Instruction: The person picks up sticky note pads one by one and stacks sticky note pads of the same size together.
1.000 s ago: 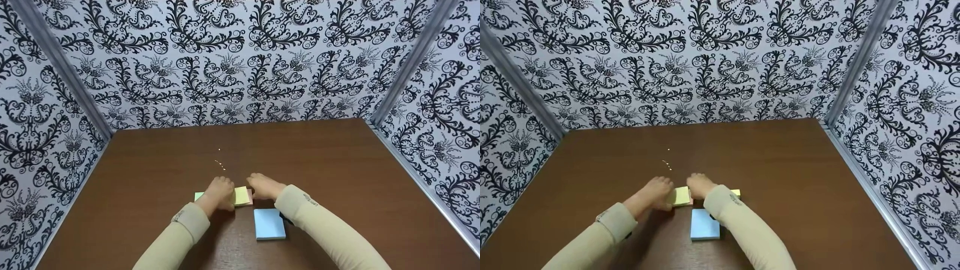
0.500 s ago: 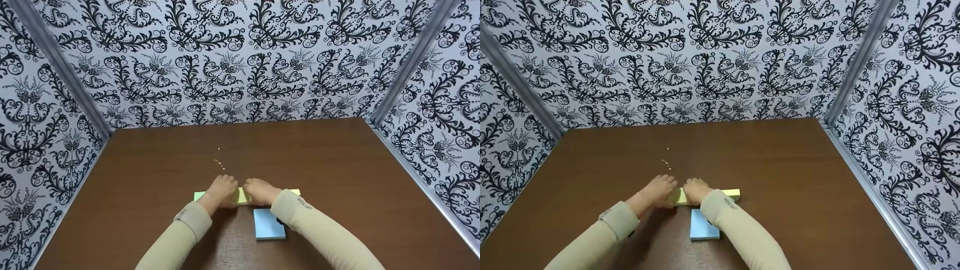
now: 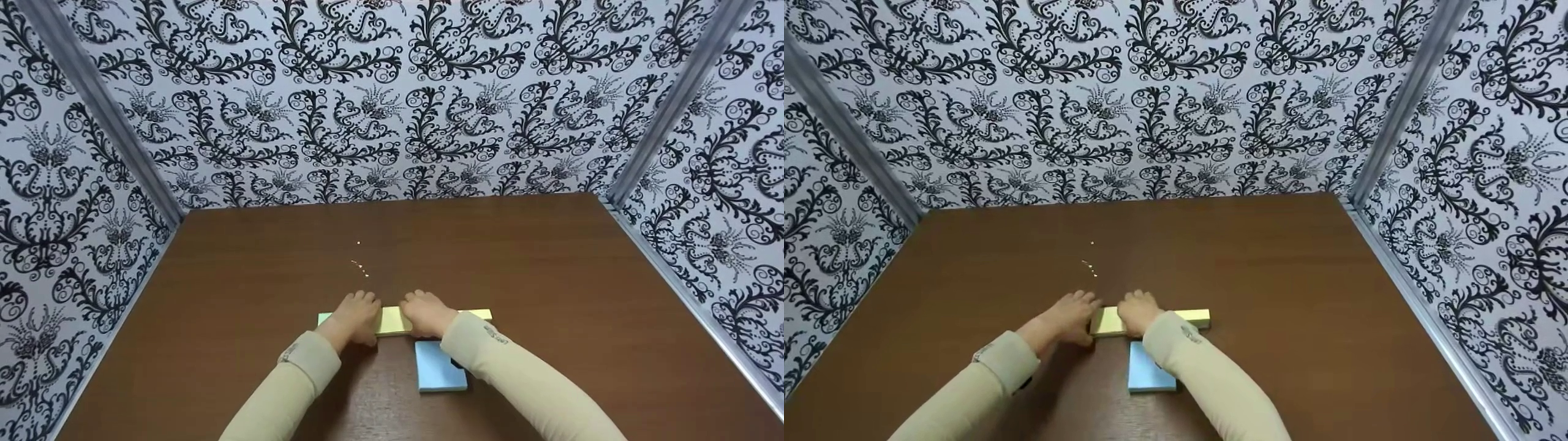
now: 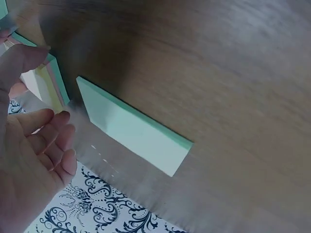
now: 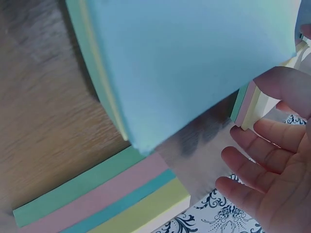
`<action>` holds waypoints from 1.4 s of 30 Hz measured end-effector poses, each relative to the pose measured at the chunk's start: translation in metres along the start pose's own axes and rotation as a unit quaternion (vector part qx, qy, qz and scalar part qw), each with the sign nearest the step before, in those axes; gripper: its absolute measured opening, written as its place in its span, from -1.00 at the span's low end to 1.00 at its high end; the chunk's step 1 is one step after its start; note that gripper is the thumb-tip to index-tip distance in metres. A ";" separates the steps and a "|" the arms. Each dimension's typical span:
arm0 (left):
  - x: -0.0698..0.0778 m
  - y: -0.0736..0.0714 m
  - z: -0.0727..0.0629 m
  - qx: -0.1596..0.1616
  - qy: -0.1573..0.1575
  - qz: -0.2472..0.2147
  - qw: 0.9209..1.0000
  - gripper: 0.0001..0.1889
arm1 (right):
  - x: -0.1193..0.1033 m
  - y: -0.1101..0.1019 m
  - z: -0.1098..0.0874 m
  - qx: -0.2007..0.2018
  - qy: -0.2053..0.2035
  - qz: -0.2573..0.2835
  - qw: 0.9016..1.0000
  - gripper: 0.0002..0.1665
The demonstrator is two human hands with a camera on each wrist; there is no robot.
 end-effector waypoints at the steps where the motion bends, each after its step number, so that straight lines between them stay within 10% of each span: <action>1: 0.000 0.000 0.000 -0.001 0.000 -0.004 1.000 -0.22 | 0.000 0.000 0.000 -0.002 0.002 0.000 1.000 -0.58; 20: -0.003 -0.001 -0.002 0.044 0.016 -0.052 0.998 -0.49 | 0.001 0.001 0.001 -0.026 0.031 0.016 0.999 -0.62; 42: -0.001 -0.004 0.003 -0.006 -0.039 -0.136 0.990 -0.71 | -0.001 -0.005 0.003 -0.051 0.028 0.036 0.998 -0.57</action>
Point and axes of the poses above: each hand's wrist, its own z-axis towards the middle knuckle, its own y-axis out of the palm, x = y × z, the point moved 5 cm from there along z, towards the middle knuckle, and after that the axes turned 1 degree about -y, right-handed, at the moved point
